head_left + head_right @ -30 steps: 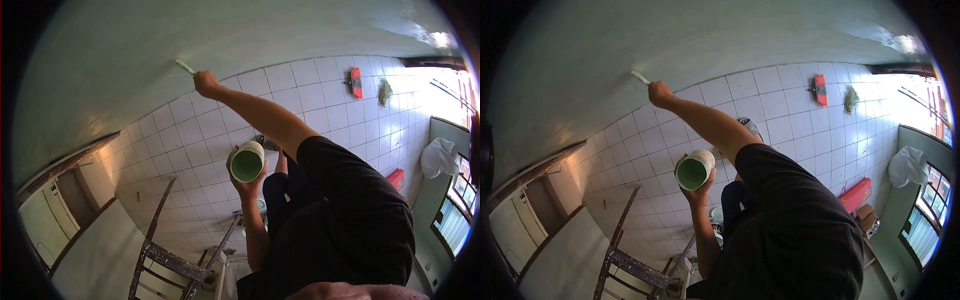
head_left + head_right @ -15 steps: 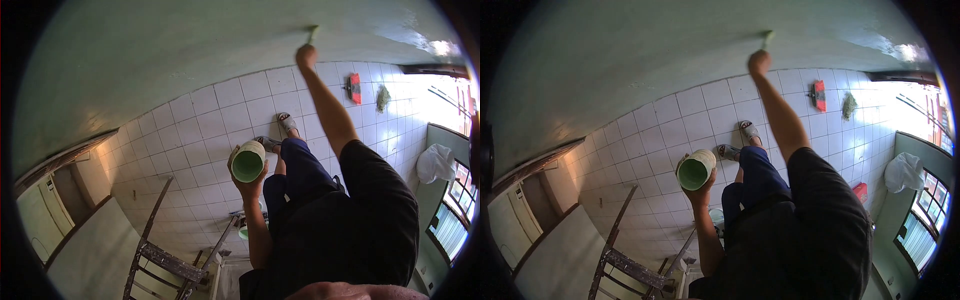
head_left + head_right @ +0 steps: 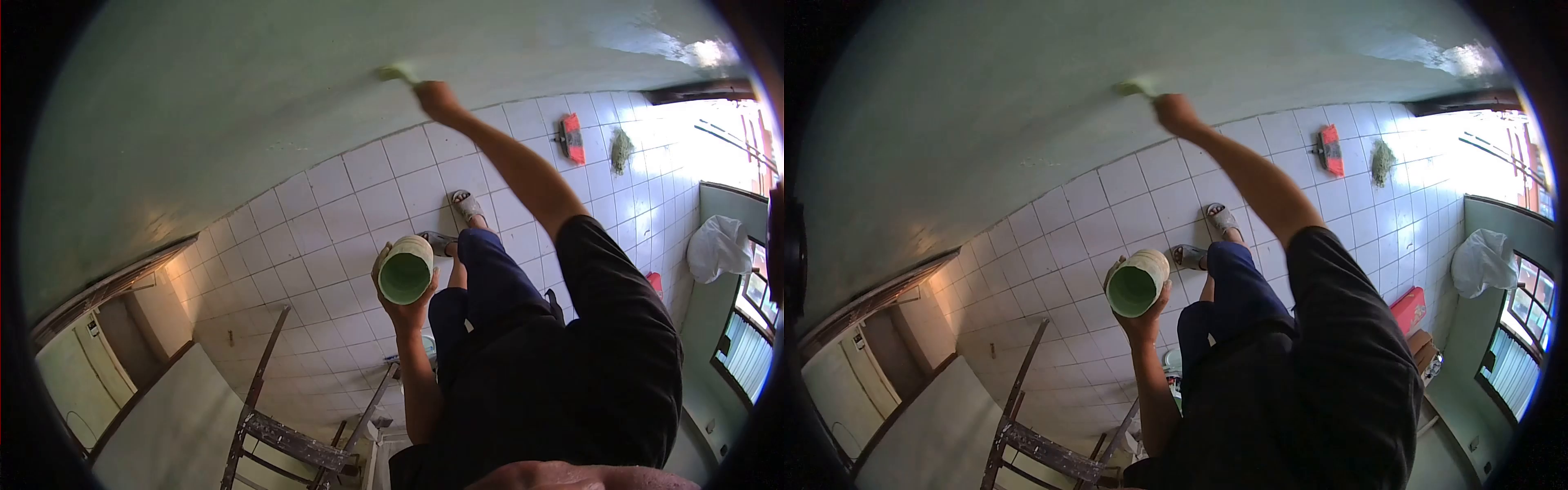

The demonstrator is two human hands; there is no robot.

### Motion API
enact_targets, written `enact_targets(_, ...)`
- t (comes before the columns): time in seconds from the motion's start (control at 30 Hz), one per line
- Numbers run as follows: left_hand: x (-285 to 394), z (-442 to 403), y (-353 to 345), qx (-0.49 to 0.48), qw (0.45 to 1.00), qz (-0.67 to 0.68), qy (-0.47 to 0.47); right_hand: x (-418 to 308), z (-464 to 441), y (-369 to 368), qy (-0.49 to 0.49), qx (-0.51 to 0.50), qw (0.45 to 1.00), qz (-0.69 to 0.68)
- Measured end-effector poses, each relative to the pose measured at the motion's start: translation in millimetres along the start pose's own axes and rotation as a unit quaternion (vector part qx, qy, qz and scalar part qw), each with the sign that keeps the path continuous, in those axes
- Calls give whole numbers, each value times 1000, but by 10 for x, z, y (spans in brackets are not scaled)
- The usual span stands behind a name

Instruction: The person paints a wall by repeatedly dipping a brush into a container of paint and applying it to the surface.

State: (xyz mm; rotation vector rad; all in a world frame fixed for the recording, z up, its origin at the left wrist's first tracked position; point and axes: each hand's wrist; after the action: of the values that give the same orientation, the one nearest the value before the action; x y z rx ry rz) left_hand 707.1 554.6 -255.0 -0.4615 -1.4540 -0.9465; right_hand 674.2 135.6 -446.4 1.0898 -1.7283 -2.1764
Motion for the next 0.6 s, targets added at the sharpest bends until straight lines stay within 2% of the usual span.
enact_targets(0.03, -11, -8, -19, 1, 1000, 3, -1, 289, 155, 231, -21, 25, 999, 12)
enact_targets(0.07, -33, 9, -17, 1, 1000, 8, 3, 580, 290, 321, -83, 67, 993, -48)
enact_targets(0.1, -57, 28, -4, 1, 1000, 12, 7, 823, 408, 390, -70, 95, 993, 26)
enact_targets(0.13, -83, 52, 4, 0, 1000, 10, 8, 928, 527, 479, -111, 114, 986, 46)
enact_targets(0.17, -97, 61, -4, 9, 1000, 20, 14, 899, 594, 520, -196, 171, 965, 9)
enact_targets(0.23, -119, 110, -3, 23, 999, 30, 22, 696, 614, 463, -398, 271, 874, -71)
enact_targets(0.3, -105, 142, -2, 26, 999, 23, 12, 308, 457, 267, -313, 247, 911, -101)
enact_targets(0.33, -106, 160, 6, 29, 999, 22, 12, 31, 264, 21, -302, 211, 923, -112)
enact_targets(0.37, -108, 174, 12, 29, 999, 13, 9, -96, -66, -668, -218, 236, 945, 63)
enact_targets(0.4, -106, 199, 12, 27, 1000, 5, 7, -657, -160, -857, -180, 207, 951, 143)
enact_targets(0.43, -108, 210, -1, 28, 1000, 5, 8, -782, -446, -1415, -246, 162, 946, -133)
enact_targets(0.47, -99, 226, -2, 32, 999, 4, 7, -1432, -283, -1358, -111, 219, 945, -218)
enact_targets(0.5, -97, 244, -8, 37, 999, 3, 5, -1948, -188, -903, -156, 81, 967, -183)
enact_targets(0.57, -56, 275, 14, 34, 999, -9, 8, -2321, -219, -1195, -20, -21, 996, -83)
enact_targets(0.6, -48, 280, 8, 33, 999, -19, 7, -2275, -244, -1209, -19, -19, 996, -81)
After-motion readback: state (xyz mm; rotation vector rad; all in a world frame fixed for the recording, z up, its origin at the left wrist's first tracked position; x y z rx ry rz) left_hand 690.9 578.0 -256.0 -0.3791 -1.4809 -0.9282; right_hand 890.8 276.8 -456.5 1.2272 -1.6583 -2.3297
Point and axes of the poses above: each hand's wrist, its own z-axis away from the middle knuckle, its own y-axis out of the back of the hand, x = y × z, and after that the axes turned 1 degree about y, right-handed
